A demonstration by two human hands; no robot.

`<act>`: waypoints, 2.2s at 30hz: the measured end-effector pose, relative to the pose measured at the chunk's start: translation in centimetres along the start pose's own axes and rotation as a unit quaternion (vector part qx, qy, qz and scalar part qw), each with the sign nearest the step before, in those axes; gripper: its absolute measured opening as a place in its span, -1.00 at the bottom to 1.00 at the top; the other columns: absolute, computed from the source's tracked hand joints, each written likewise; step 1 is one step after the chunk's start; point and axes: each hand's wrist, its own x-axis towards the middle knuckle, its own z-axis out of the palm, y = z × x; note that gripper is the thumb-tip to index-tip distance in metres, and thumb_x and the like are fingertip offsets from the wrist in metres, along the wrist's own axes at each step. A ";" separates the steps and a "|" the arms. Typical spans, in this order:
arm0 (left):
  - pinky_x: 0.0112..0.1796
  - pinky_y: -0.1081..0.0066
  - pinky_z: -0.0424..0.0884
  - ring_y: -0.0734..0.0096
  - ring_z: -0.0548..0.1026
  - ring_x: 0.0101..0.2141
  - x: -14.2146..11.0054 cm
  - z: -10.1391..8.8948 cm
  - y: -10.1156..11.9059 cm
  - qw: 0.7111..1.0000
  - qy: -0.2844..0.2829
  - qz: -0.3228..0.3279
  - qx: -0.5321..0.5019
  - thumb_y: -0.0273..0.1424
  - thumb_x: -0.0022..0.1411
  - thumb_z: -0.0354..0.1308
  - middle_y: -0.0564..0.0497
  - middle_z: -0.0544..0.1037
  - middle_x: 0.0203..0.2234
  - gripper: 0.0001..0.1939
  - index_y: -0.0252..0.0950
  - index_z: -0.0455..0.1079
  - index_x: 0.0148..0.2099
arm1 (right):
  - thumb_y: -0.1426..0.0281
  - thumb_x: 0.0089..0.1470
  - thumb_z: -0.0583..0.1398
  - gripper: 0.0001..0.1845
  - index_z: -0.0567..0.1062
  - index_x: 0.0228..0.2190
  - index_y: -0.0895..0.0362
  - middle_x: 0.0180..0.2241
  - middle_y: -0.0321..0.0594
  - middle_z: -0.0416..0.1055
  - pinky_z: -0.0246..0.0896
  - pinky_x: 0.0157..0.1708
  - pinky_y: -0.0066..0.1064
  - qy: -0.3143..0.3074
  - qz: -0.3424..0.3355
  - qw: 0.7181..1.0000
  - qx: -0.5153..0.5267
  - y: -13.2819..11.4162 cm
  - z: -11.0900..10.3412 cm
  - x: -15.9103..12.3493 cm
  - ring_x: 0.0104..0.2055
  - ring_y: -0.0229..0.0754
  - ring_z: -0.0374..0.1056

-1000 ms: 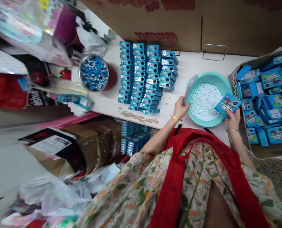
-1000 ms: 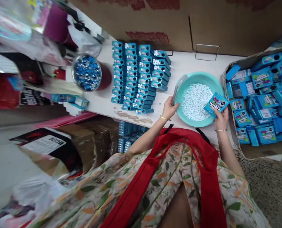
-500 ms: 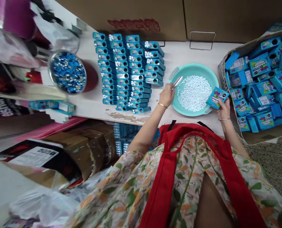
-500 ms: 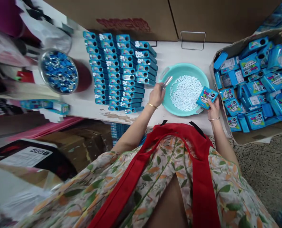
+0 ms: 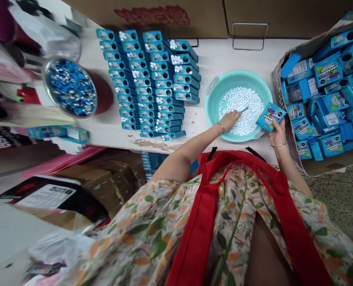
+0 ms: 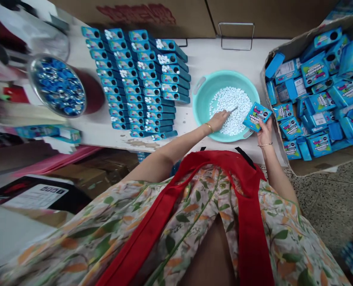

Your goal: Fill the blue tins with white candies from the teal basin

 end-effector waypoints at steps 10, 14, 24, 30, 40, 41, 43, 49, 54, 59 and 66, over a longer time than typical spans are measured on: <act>0.34 0.07 0.43 -0.03 0.55 0.28 0.0 0.5 -1.8 0.994 0.048 -0.001 -0.095 -0.58 0.35 0.03 -0.25 0.59 0.30 -0.35 -0.36 0.46 0.44 | -0.09 0.01 0.46 -0.29 0.45 0.14 -0.20 0.14 -0.34 0.62 0.71 0.00 -0.09 -0.012 0.009 0.999 -0.033 -0.2 -0.1 -0.2 0.09 -0.08 0.63; 0.40 0.07 0.40 0.02 0.53 0.33 0.3 1.6 -0.5 0.990 0.071 0.005 -0.122 -0.63 0.31 0.02 -0.15 0.58 0.35 -0.33 -0.30 0.52 0.40 | -0.09 -0.03 0.47 -0.24 0.44 0.15 -0.20 0.14 -0.35 0.61 0.71 -0.01 -0.13 0.003 0.007 0.999 -0.032 -0.1 0.2 -0.1 0.09 -0.10 0.63; 0.04 0.25 0.66 0.23 0.72 -0.09 0.1 -1.0 0.8 0.958 0.001 -0.014 -0.287 -0.72 0.19 -0.03 -0.22 0.61 0.29 -0.24 -0.42 0.51 0.40 | -0.13 -0.16 0.53 -0.14 0.42 0.11 -0.15 0.15 -0.23 0.56 0.46 0.35 0.06 -0.004 -0.113 0.988 -0.106 -1.5 -0.3 0.8 0.24 -0.01 0.53; -0.19 0.31 0.63 0.42 0.62 -0.37 -4.2 -7.5 -2.0 0.955 0.031 0.009 -0.294 -0.61 0.27 0.04 -0.17 0.67 0.10 -0.38 -0.37 0.56 0.32 | -0.12 -0.04 0.47 -0.16 0.45 0.18 -0.09 0.18 -0.10 0.50 0.30 0.45 0.22 -0.023 -0.216 0.937 -0.274 -2.3 0.0 1.2 0.31 0.15 0.45; 0.16 0.13 0.54 0.09 0.65 0.04 -5.5 -14.6 -2.2 0.985 0.037 0.074 -0.150 -0.54 0.26 0.20 0.00 0.66 -0.09 -0.60 -0.26 0.64 0.10 | 0.11 0.22 0.23 -0.48 0.50 0.17 -0.06 0.21 -0.02 0.56 0.31 0.45 0.32 -0.153 -0.274 0.855 -0.413 -0.6 4.6 1.5 0.32 0.23 0.44; 0.20 0.10 0.50 0.05 0.63 0.08 -4.9 -14.4 -2.2 0.988 0.037 0.082 -0.123 -0.54 0.26 0.21 0.00 0.66 -0.09 -0.61 -0.26 0.64 0.10 | 0.11 0.23 0.21 -0.49 0.50 0.17 -0.08 0.22 -0.03 0.56 0.31 0.45 0.32 -0.159 -0.279 0.851 -0.416 -0.3 4.8 1.4 0.32 0.23 0.44; 0.23 0.05 0.46 -0.02 0.61 0.12 -3.8 -13.9 -2.1 0.993 0.034 0.087 -0.069 -0.51 0.30 0.23 -0.01 0.63 -0.10 -0.63 -0.26 0.62 0.13 | 0.11 0.25 0.20 -0.49 0.50 0.18 -0.09 0.23 -0.04 0.56 0.31 0.45 0.33 -0.167 -0.284 0.846 -0.419 0.3 5.0 1.3 0.34 0.22 0.43; 0.19 0.01 0.45 -0.20 0.55 0.19 -4.7 -14.2 2.3 0.995 0.055 0.062 0.053 -0.20 0.47 0.32 -0.10 0.56 -0.03 -0.61 -0.33 0.54 0.19 | 0.07 0.30 0.18 -0.49 0.48 0.21 -0.07 0.25 -0.01 0.55 0.30 0.47 0.30 -0.164 -0.291 0.849 -0.409 1.6 4.5 1.3 0.37 0.22 0.43; 0.07 0.19 0.46 -0.02 0.61 0.13 -9.5 -17.9 9.9 0.983 0.024 0.004 0.180 -0.28 0.57 0.18 -0.16 0.60 0.01 -0.71 -0.20 0.55 0.22 | 0.01 0.38 0.12 -0.46 0.45 0.23 -0.01 0.24 0.02 0.55 0.29 0.46 0.34 -0.164 -0.312 0.836 -0.420 2.3 3.9 1.6 0.36 0.20 0.44; 0.00 0.17 0.48 0.03 0.61 0.05 -10.5 -18.4 8.2 0.977 0.100 0.001 0.187 -0.39 0.59 0.02 -0.22 0.62 0.02 -0.66 -0.22 0.52 0.25 | -0.01 0.41 0.11 -0.47 0.45 0.23 -0.01 0.27 0.01 0.54 0.06 0.54 0.44 -0.138 -0.320 0.832 -0.432 2.4 3.1 1.6 0.39 0.21 0.43; 0.08 0.10 0.49 -0.04 0.52 0.20 -1.6 -9.1 0.3 0.985 0.056 -0.055 0.154 -0.56 0.56 -0.16 -0.36 0.51 0.27 -0.51 -0.32 0.43 0.35 | -0.15 0.36 0.17 -0.34 0.38 0.27 -0.03 0.25 0.00 0.50 0.32 0.44 0.28 -0.087 -0.310 0.865 -0.386 1.5 2.4 2.1 0.31 0.17 0.49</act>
